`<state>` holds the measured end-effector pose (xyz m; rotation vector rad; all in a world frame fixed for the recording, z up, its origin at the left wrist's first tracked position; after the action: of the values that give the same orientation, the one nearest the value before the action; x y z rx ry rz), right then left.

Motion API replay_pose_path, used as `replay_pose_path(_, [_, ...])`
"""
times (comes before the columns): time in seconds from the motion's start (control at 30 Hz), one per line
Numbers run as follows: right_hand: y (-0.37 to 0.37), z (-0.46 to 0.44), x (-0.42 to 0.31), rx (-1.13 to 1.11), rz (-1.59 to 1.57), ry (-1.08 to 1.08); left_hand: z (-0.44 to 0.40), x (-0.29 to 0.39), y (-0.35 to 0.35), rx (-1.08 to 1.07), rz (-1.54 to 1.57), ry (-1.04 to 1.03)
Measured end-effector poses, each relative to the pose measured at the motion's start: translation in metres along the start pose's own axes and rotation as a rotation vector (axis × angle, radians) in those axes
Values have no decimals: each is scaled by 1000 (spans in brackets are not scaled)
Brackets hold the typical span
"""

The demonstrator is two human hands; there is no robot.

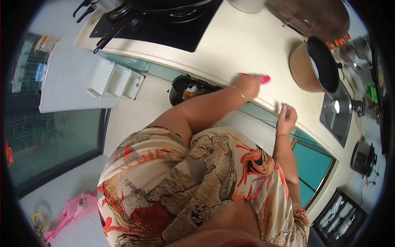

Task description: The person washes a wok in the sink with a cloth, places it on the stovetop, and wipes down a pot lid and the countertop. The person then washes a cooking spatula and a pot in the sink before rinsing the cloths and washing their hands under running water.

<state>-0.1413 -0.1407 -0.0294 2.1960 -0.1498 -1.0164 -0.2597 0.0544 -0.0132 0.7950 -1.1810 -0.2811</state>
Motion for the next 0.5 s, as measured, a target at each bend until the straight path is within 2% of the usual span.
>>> replay_pose_path(0.07, [42, 42, 20, 7, 96, -49, 11, -20, 21, 361, 216, -169])
replay_pose_path(0.1, [66, 74, 48, -24, 55, -269, 12, -45, 31, 456, 428, -218])
replay_pose_path(0.13, [87, 115, 74, -51, 9, -491, 36, -54, 65, 578, 98, -153])
replay_pose_path(0.17, [111, 159, 99, -68, 57, -571, 54, -69, 92, 552, 4, 84])
replay_pose_path(0.2, [135, 202, 118, -90, 97, -644, 65, -102, 108, 610, -204, 58])
replay_pose_path(0.23, [156, 242, 125, -136, 149, -783, 81, -126, 118, 684, -476, 124])
replay_pose_path(0.27, [178, 285, 130, -186, 195, -918, 88, -143, 125, 528, -516, 373])
replay_pose_path(0.3, [235, 393, 209, -170, 193, -927, 90, -152, 125, 518, -571, 378])
replay_pose_path(0.33, [201, 460, 247, -74, -271, -1007, 86, -149, 121, 516, -575, 361])
replay_pose_path(0.4, [230, 492, 199, -585, 642, -1181, 66, -126, 101, 468, -666, 341])
replay_pose_path(0.5, [229, 506, 179, -537, 483, -1245, 27, -79, 49, 401, -604, 181])
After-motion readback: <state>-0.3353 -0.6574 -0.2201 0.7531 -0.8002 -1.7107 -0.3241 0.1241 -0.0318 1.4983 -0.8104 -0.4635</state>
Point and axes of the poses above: each hand's wrist, its own z-axis away from the middle knuckle, its own y-axis out of the back of the hand, x = y × z, the point moved 4 cm from there along -z, towards the middle knuckle, and after that the axes turned 5 degrees about -x, right-handed, at the moved point
